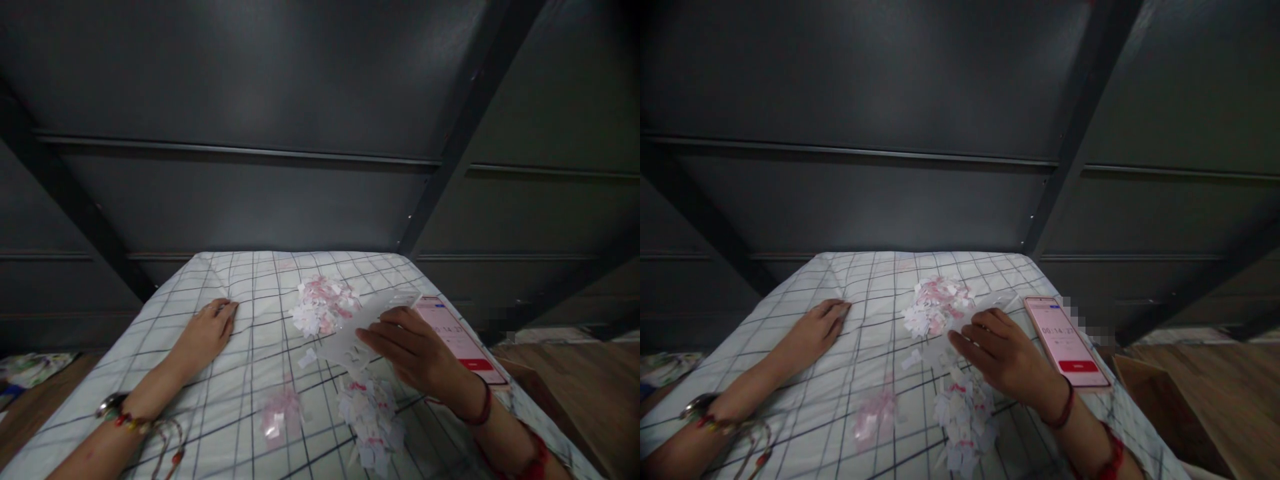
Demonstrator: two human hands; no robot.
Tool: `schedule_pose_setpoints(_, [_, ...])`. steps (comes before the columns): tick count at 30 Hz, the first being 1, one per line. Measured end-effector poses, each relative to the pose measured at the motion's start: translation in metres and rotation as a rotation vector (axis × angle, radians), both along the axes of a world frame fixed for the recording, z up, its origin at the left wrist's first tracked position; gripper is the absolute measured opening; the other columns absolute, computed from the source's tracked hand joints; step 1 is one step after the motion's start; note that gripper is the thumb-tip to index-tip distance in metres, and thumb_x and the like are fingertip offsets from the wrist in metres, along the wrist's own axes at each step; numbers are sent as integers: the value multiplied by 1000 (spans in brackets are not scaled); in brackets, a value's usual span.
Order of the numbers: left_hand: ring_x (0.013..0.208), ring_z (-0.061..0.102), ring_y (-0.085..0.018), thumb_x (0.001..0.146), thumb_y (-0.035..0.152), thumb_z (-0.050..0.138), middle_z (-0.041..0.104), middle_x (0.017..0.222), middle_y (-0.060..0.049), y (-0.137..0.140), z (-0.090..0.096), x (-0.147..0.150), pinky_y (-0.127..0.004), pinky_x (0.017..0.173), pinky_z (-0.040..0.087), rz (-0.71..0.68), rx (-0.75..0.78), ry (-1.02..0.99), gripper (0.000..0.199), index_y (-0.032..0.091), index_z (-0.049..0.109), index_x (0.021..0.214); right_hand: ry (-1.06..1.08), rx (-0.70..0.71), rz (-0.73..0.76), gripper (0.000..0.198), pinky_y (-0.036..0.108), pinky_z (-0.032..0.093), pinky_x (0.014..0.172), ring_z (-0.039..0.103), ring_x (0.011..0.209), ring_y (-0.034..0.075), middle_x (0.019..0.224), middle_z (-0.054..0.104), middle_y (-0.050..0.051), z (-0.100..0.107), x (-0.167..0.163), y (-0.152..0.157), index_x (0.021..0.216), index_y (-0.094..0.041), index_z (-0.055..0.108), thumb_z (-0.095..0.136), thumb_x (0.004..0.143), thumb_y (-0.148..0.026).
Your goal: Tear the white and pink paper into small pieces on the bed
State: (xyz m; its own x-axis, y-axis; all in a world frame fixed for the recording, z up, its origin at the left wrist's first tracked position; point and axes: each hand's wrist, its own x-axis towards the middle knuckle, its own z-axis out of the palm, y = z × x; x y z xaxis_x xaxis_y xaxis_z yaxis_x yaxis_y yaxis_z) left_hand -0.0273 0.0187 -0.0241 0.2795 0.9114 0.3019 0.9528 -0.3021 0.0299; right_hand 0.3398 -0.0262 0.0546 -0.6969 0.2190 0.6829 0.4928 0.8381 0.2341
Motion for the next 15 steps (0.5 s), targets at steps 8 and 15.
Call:
schedule_pose_setpoints(8, [97,55,-27,85,26,29,54,111,-18,0,-1,-1,-42,89,44,-8,5,3,42,7,54,112,-22,-22,-4,28,31,45,65,50,76,17,78,64,6,1,2,2,94,-13,59,35,85,-1])
schedule_pose_setpoints(15, [97,55,-28,85,27,28,54,111,-20,0,0,0,-43,88,44,-4,1,4,44,5,54,112,-9,11,37,22,30,44,68,50,77,16,79,65,5,1,-7,-2,93,-11,60,39,90,-8])
